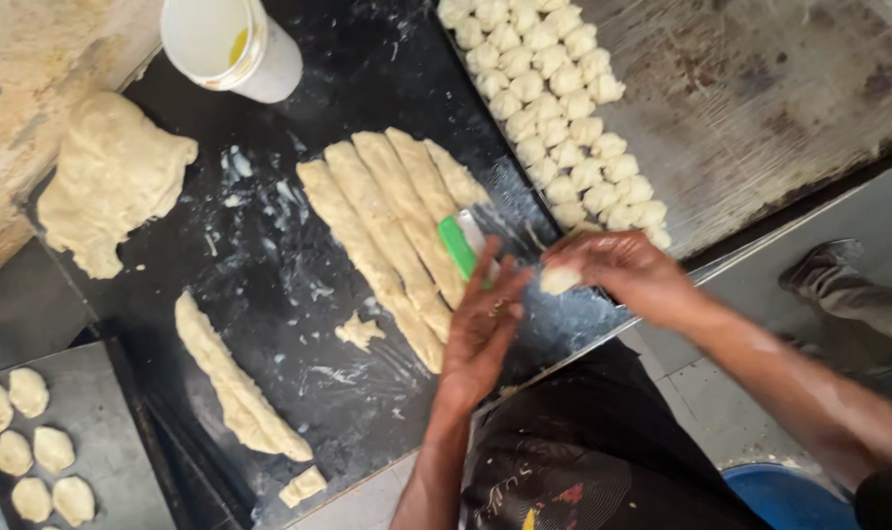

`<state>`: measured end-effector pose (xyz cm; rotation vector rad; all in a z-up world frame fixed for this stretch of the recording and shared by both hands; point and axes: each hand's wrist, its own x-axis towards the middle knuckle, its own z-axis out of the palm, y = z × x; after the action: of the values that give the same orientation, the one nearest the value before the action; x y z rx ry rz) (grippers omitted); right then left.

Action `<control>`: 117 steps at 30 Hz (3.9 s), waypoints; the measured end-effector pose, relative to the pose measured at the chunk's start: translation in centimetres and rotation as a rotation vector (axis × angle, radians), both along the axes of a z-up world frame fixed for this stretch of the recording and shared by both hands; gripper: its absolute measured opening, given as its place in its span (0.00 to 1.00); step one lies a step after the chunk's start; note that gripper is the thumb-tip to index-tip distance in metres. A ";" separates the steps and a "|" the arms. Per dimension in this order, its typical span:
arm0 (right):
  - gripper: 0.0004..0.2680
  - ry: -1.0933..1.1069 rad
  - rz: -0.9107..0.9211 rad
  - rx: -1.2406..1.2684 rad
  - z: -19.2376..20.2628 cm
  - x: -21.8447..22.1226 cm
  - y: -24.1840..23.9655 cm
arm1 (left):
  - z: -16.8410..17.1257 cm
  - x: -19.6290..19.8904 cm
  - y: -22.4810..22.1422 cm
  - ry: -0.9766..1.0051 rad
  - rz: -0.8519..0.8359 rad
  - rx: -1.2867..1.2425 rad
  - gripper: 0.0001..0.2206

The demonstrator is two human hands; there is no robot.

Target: The person prepares dough by cutting strips with a green scraper, shaping the pieces by hand, and placing them onto a metal tray.

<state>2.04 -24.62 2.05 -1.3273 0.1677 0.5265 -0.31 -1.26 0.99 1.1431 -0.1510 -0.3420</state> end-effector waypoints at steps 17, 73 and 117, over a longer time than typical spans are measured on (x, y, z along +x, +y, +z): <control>0.35 -0.954 0.169 -1.397 -3.3 8.5 -7.9 | 1.3 -18.2 27.9 -0.126 0.601 1.837 0.20; 0.08 -1.092 0.440 -0.719 -1.6 -17.4 26.5 | -4.2 -18.0 24.3 0.199 -0.036 0.062 0.17; 0.32 -0.794 -0.102 -1.280 -2.9 5.5 -9.0 | 1.0 -6.9 18.0 0.016 0.637 1.084 0.10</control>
<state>7.51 -33.61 -0.80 -2.6446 -0.1291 -0.3378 -7.18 16.76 1.96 2.1660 0.4721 0.1871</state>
